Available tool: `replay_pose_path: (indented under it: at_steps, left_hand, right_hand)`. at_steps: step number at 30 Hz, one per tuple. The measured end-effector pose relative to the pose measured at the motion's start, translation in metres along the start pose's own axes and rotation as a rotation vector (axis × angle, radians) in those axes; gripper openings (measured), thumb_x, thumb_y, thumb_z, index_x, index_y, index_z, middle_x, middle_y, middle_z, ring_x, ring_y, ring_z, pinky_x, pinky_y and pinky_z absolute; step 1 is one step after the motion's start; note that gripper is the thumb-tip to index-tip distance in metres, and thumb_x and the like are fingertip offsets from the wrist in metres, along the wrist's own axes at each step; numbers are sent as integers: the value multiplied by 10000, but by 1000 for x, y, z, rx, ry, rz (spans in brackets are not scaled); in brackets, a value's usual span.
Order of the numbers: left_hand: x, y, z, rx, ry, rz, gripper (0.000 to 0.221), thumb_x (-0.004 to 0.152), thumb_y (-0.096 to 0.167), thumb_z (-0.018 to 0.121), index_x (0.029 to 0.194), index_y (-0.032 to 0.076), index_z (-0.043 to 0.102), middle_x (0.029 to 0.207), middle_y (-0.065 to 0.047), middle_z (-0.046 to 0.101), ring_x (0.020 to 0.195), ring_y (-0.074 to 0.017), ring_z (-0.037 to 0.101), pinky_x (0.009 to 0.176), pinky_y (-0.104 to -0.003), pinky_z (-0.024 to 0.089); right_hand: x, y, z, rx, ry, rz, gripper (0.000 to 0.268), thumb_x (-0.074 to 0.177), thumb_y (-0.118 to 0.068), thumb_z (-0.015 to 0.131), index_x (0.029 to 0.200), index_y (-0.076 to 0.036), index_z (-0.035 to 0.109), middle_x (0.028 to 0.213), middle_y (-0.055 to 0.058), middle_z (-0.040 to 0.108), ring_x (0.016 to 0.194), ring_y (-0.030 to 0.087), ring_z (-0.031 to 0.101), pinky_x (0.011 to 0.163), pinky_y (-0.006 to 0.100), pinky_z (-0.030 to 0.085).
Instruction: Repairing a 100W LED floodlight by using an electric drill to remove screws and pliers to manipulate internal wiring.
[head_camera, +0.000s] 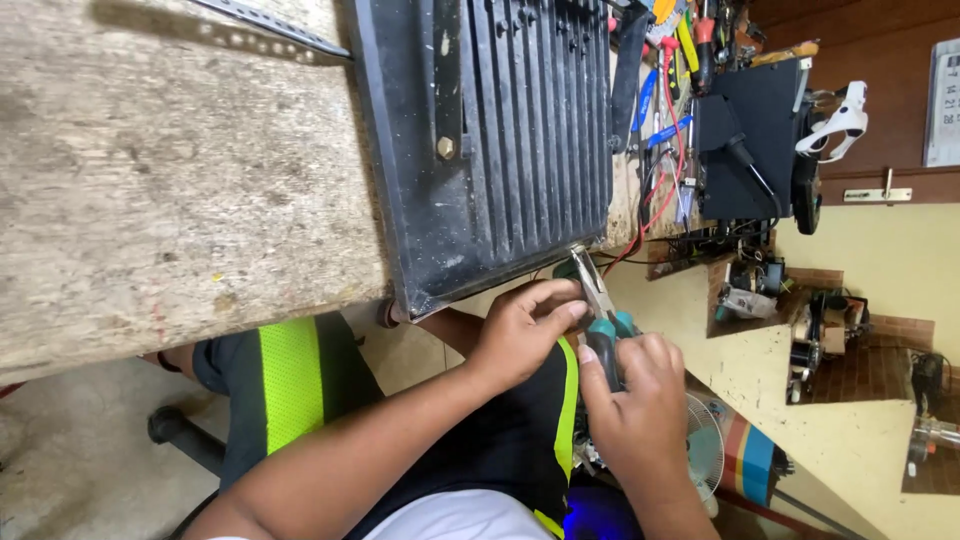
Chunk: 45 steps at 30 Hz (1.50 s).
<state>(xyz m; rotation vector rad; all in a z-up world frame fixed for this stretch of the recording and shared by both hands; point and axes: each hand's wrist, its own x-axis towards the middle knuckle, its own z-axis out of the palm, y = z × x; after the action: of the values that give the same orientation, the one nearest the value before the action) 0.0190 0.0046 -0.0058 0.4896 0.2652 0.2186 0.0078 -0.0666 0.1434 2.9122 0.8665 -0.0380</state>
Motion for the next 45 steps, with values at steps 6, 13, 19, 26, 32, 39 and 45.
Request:
replay_pose_path:
  at_steps: [6, 13, 19, 26, 32, 39, 45]
  left_hand:
    - [-1, -16, -2, 360, -147, 187, 179, 877, 43, 650, 1023, 65, 752, 1025, -64, 729, 961, -169, 698, 799, -273, 568]
    - [2, 1, -4, 20, -218, 110, 171, 1023, 153, 591, 1106, 60, 708, 1053, 14, 709, 972, -73, 618, 899, -246, 514]
    - [8, -5, -8, 229, -182, 225, 150, 996, 156, 636, 997, 55, 747, 950, -11, 710, 907, -107, 647, 844, -259, 510]
    - [8, 0, -11, 272, -223, 255, 193, 1000, 141, 616, 1081, 49, 765, 995, -47, 727, 916, -153, 664, 816, -284, 519]
    - [4, -5, -10, 353, -101, 147, 411, 936, 301, 668, 1233, 22, 717, 1285, -146, 728, 1213, -245, 691, 1064, -331, 519]
    - [-22, 12, -4, 372, 125, 328, 524, 956, 214, 696, 1447, 131, 531, 851, -23, 782, 731, -165, 727, 690, -326, 584]
    - [-18, 3, -6, 495, 31, 342, 579, 1020, 219, 613, 1568, 186, 432, 829, 22, 686, 668, -149, 591, 577, -323, 476]
  right_hand:
    - [-6, -4, 10, -582, 191, -153, 333, 946, -422, 625, 829, -109, 619, 938, 70, 607, 1104, 358, 574, 743, 542, 477]
    - [-4, -9, 13, -532, 202, -190, 351, 957, -409, 649, 844, -80, 605, 911, 86, 594, 1054, 373, 564, 797, 509, 480]
    - [1, -6, 7, -315, 75, -124, 343, 972, -362, 615, 813, -60, 570, 883, 105, 547, 966, 351, 498, 828, 482, 428]
    - [23, -33, -31, 305, -322, 583, 262, 1036, -226, 586, 868, -27, 620, 849, 48, 528, 586, 176, 508, 438, 277, 473]
    - [38, 36, -31, 964, -413, 591, 428, 1060, -185, 409, 1150, 116, 701, 981, 267, 711, 852, 339, 605, 689, 441, 403]
    - [41, 26, -30, 834, -380, 627, 419, 1006, -168, 491, 1172, 144, 715, 1035, 251, 724, 897, 329, 633, 739, 420, 479]
    - [20, 7, -28, 433, -299, 529, 307, 1015, -247, 552, 794, -40, 607, 862, 80, 616, 875, 249, 612, 893, 399, 451]
